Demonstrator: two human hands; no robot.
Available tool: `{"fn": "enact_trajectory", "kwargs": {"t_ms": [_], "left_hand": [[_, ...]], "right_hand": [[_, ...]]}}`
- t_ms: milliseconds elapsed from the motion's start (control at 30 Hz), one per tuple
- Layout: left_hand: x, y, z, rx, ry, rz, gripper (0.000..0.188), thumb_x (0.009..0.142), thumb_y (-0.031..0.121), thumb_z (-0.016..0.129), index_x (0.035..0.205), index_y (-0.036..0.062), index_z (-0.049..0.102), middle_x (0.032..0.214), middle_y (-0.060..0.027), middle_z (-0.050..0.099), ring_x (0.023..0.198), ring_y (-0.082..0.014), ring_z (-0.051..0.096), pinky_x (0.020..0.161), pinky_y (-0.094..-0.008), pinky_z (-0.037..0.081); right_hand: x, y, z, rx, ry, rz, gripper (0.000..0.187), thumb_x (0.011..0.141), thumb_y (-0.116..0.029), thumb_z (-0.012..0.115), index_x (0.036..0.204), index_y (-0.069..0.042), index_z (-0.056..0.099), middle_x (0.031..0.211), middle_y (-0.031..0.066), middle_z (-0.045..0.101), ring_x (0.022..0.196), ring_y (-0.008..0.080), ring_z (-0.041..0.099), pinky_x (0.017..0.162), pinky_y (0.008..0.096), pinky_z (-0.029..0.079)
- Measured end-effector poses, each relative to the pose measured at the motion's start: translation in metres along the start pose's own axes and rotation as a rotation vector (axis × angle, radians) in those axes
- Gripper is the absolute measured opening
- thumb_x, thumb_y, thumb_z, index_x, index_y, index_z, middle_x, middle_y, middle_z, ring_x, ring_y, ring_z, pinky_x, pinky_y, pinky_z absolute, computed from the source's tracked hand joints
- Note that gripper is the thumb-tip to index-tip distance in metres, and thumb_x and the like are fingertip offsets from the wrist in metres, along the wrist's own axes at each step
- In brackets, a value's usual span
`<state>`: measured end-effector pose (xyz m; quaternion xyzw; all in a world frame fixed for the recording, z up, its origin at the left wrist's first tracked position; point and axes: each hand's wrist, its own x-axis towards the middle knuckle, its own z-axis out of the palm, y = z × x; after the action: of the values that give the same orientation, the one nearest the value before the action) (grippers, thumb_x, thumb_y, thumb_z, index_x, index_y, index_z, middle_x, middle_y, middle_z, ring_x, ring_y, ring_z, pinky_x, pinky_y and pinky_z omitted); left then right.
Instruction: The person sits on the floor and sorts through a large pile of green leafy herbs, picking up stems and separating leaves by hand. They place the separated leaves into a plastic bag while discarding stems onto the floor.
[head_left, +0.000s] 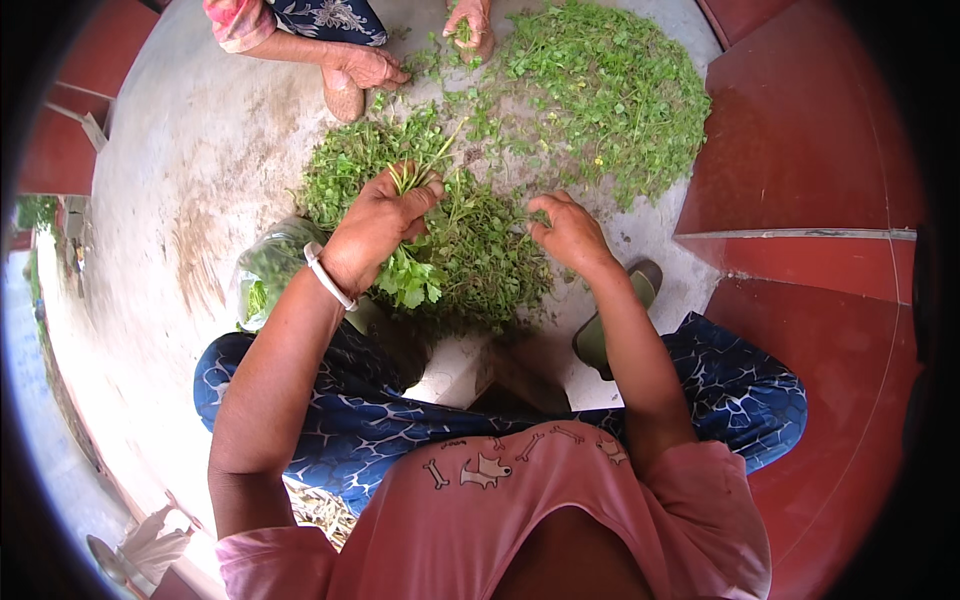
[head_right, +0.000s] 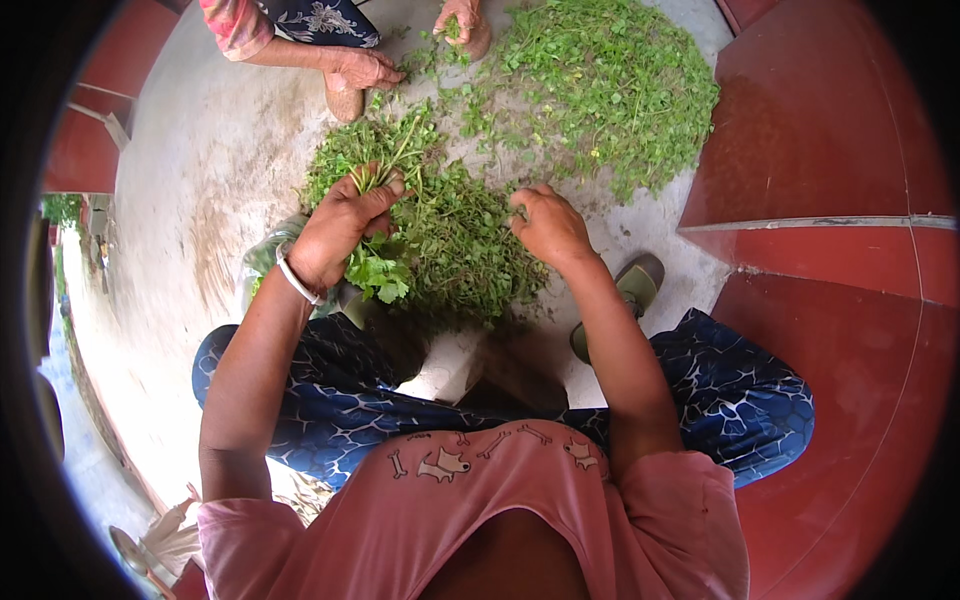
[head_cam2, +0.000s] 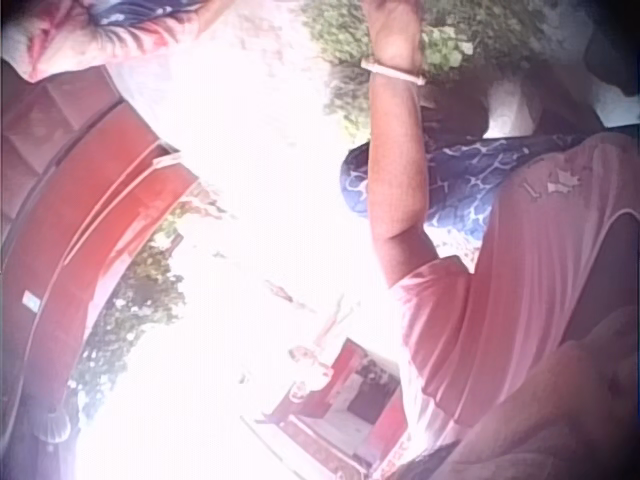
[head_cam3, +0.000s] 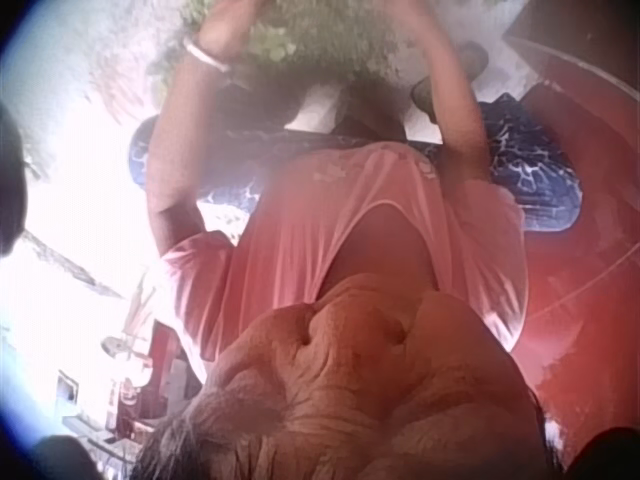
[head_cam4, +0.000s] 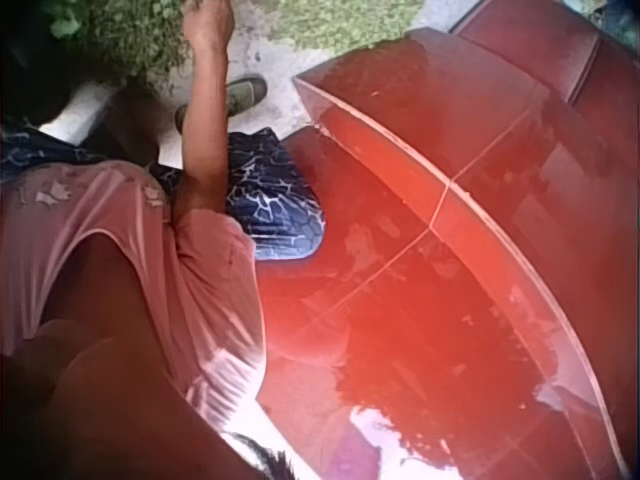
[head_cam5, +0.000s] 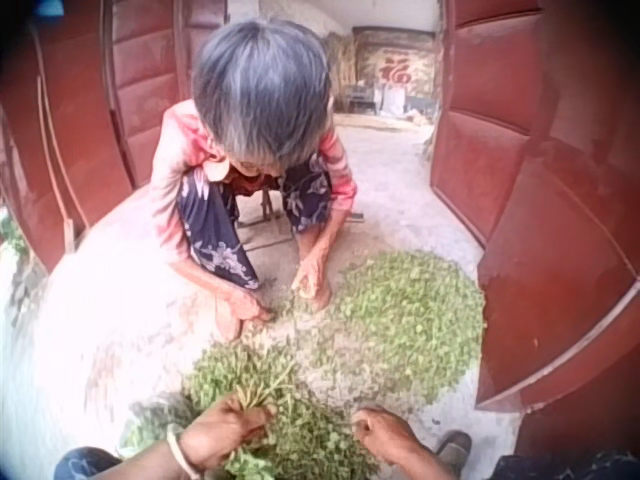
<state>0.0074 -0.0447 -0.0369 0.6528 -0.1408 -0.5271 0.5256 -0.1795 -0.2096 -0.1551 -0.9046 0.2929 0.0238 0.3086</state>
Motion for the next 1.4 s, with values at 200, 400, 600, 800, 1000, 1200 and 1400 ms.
{"fn": "enact_trajectory", "kwargs": {"t_ms": [200,400,600,800,1000,1200,1400], "left_hand": [[-0.002,0.001,0.001,0.024,-0.013,0.008,0.019,0.088,0.019,0.058,0.1,0.0046,0.053,0.075,0.0011,0.053,0.056,-0.007,0.041,0.055,-0.021,0.036],[0.0,-0.004,0.0,-0.011,-0.014,0.073,0.02,0.09,0.017,0.054,0.103,0.0029,0.05,0.091,-0.0056,0.063,0.057,-0.0086,0.048,0.054,-0.0234,0.042],[-0.001,-0.008,0.001,-0.044,-0.019,0.033,0.02,0.09,0.016,0.053,0.104,0.002,0.048,0.094,-0.0076,0.063,0.058,-0.011,0.051,0.055,-0.0245,0.043],[-0.007,-0.005,0.004,-0.196,-0.041,-0.013,0.018,0.089,0.016,0.057,0.101,0.0037,0.052,0.087,-0.0056,0.062,0.056,-0.0118,0.052,0.054,-0.0236,0.043],[-0.005,-0.011,0.003,-0.16,-0.059,0.015,0.02,0.086,0.022,0.062,0.097,0.0058,0.057,0.078,-0.0029,0.061,0.055,-0.0102,0.052,0.049,-0.0221,0.042],[-0.004,-0.015,0.003,-0.188,-0.064,-0.023,0.019,0.086,0.026,0.062,0.087,0.0072,0.06,0.071,-0.0013,0.059,0.054,-0.0096,0.051,0.048,-0.022,0.042],[-0.006,-0.016,0.004,-0.153,-0.045,-0.058,0.021,0.086,0.03,0.063,0.083,0.0088,0.059,0.07,-0.0014,0.058,0.059,-0.0093,0.052,0.048,-0.0227,0.042]], "right_hand": [[0.002,-0.037,-0.008,0.938,-0.301,-0.027,0.034,0.083,-0.031,0.065,0.105,-0.006,0.06,0.097,0.0045,0.059,0.094,0.0137,0.054,0.08,0.0287,0.044],[-0.011,-0.077,-0.014,1.194,-0.392,0.02,0.039,0.084,-0.038,0.064,0.102,-0.004,0.06,0.09,0.0013,0.06,0.085,0.0079,0.054,0.076,0.0236,0.043],[-0.008,-0.088,0.007,1.25,-0.213,0.07,0.019,0.088,-0.022,0.061,0.09,-0.004,0.058,0.081,-0.0004,0.058,0.075,0.0074,0.054,0.067,0.0226,0.043],[-0.008,-0.085,0.008,1.255,-0.251,0.047,0.013,0.089,-0.019,0.058,0.091,-0.006,0.059,0.083,-0.0007,0.059,0.076,0.0088,0.055,0.066,0.0248,0.043],[-0.012,-0.09,0.002,1.251,-0.272,0.058,0.012,0.089,-0.019,0.058,0.09,-0.006,0.058,0.081,-0.0015,0.058,0.072,0.008,0.053,0.064,0.0249,0.042],[-0.01,-0.085,0.004,1.053,-0.144,-0.067,0.013,0.087,-0.016,0.061,0.088,-0.004,0.056,0.073,-0.0037,0.05,0.06,0.0032,0.042,0.053,0.0218,0.037],[-0.013,-0.092,0.006,0.883,0.124,-0.245,0.013,0.083,-0.01,0.062,0.091,-0.002,0.057,0.075,0.0016,0.052,0.061,0.0091,0.047,0.055,0.0255,0.04]]}}
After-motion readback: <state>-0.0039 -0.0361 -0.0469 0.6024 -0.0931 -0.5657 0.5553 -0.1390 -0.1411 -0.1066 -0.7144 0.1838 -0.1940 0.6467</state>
